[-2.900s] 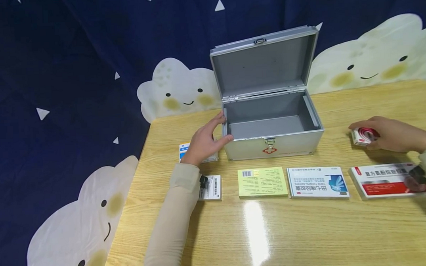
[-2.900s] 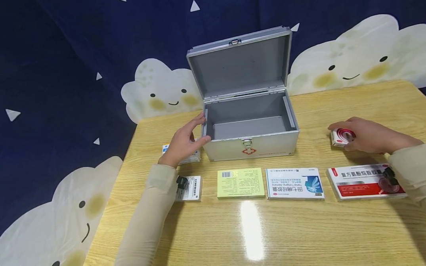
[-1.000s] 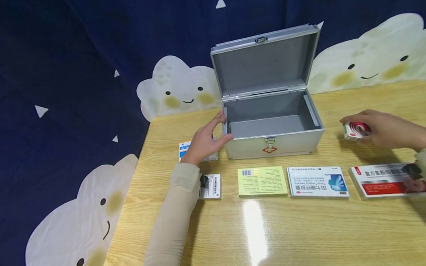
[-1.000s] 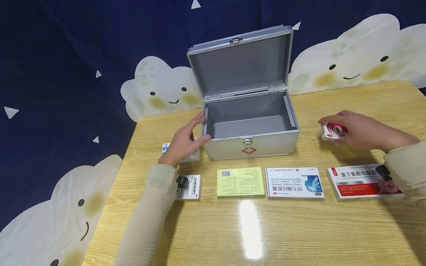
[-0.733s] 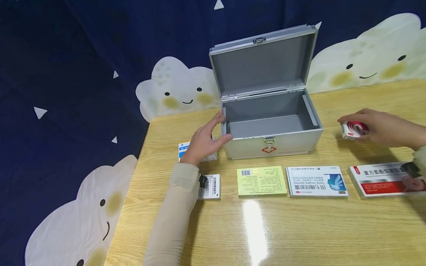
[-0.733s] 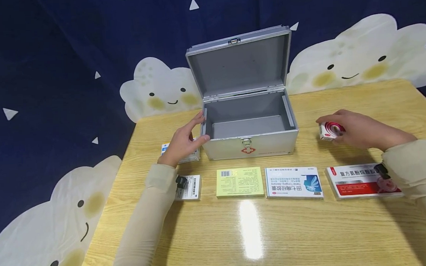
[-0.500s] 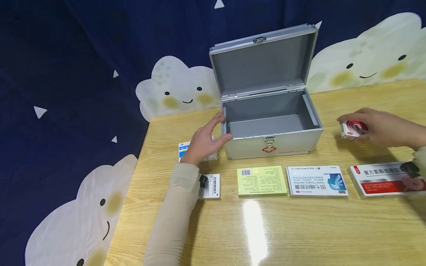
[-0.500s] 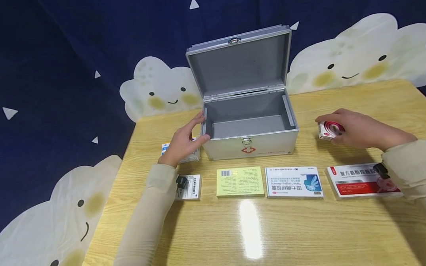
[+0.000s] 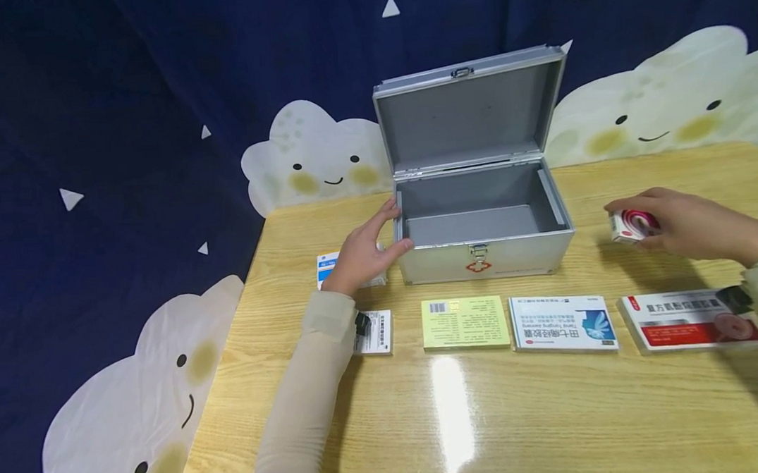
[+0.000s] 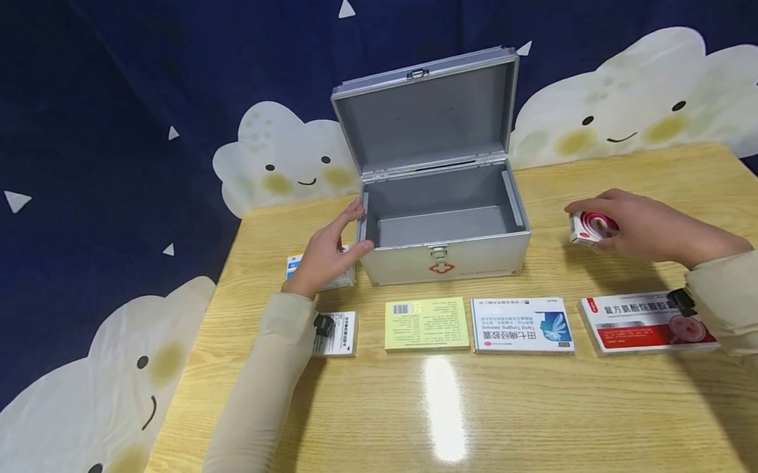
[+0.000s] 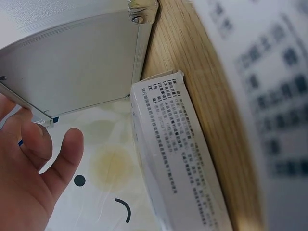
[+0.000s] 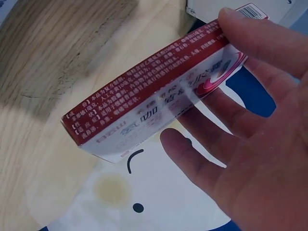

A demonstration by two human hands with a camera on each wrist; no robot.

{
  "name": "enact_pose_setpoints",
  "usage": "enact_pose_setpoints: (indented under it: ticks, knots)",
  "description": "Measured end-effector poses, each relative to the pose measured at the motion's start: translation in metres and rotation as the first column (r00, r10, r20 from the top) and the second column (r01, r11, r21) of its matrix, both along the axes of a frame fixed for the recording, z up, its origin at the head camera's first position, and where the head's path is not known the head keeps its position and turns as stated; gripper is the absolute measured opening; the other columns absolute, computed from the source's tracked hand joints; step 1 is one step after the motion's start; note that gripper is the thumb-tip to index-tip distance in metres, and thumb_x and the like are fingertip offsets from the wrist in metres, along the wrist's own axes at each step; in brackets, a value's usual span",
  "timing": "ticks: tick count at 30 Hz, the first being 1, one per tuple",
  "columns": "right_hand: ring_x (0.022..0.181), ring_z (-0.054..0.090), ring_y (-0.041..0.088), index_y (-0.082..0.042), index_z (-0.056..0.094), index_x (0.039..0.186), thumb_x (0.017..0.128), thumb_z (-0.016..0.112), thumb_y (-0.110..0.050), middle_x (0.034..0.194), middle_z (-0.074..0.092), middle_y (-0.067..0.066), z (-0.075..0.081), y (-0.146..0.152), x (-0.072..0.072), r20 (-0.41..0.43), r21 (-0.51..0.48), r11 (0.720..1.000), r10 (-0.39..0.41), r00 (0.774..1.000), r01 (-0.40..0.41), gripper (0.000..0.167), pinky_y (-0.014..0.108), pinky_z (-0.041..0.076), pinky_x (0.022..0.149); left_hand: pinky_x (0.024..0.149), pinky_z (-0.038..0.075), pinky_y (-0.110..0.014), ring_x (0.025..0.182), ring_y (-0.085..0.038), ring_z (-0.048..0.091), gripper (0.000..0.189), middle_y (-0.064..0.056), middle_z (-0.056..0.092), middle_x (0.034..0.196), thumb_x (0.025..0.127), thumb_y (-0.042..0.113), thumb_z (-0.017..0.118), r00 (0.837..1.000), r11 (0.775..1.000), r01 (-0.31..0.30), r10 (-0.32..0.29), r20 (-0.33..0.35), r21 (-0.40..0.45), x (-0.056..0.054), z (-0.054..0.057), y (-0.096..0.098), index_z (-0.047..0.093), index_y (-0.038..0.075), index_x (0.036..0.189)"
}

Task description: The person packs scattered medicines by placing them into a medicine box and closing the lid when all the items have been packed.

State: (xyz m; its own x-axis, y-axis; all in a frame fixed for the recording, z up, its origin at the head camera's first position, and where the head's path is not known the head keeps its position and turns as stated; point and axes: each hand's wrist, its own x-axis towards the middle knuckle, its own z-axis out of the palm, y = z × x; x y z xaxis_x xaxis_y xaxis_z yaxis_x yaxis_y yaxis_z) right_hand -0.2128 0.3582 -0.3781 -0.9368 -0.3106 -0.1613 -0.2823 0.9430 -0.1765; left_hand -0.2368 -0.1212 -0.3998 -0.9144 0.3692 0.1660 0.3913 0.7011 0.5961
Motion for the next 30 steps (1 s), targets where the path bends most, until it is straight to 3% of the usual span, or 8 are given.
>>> enact_pose_setpoints:
  ticks: [16,23,30]
  knots:
    - [0.104,0.055,0.04,-0.005,0.051,0.14,0.08,0.078,-0.01,0.129,0.053,0.033,0.01,-0.002,-0.001,-0.053,-0.034,0.998,0.045,0.998,-0.047,0.066,0.064,0.048,0.088,0.112,0.042,-0.051,0.141,-0.029,0.047,0.071,0.019,0.023,0.165,0.092,0.06,0.057,1.0,1.0,-0.006,0.005,-0.022,-0.029,0.001,0.001,0.0,0.041,0.025,0.151]
    - [0.095,0.053,0.036,-0.007,0.047,0.142,0.083,0.075,-0.009,0.125,0.05,0.032,0.019,-0.005,-0.004,-0.008,-0.059,0.998,0.007,1.0,-0.007,0.066,0.044,0.05,0.074,0.112,0.042,-0.05,0.14,-0.029,0.048,0.072,0.022,0.022,0.164,0.092,0.06,0.056,1.0,1.0,-0.001,0.001,-0.015,-0.014,0.0,0.001,0.0,0.038,0.028,0.153]
    - [0.094,0.055,0.034,-0.008,0.048,0.143,0.083,0.077,-0.013,0.123,0.051,0.03,0.027,-0.01,-0.007,-0.031,-0.07,0.997,0.013,0.999,-0.015,0.066,0.043,0.05,0.074,0.114,0.04,-0.05,0.14,-0.028,0.048,0.076,0.02,0.035,0.159,0.092,0.059,0.057,1.0,1.0,-0.006,0.006,0.002,-0.017,0.0,0.002,0.001,0.026,0.035,0.157]
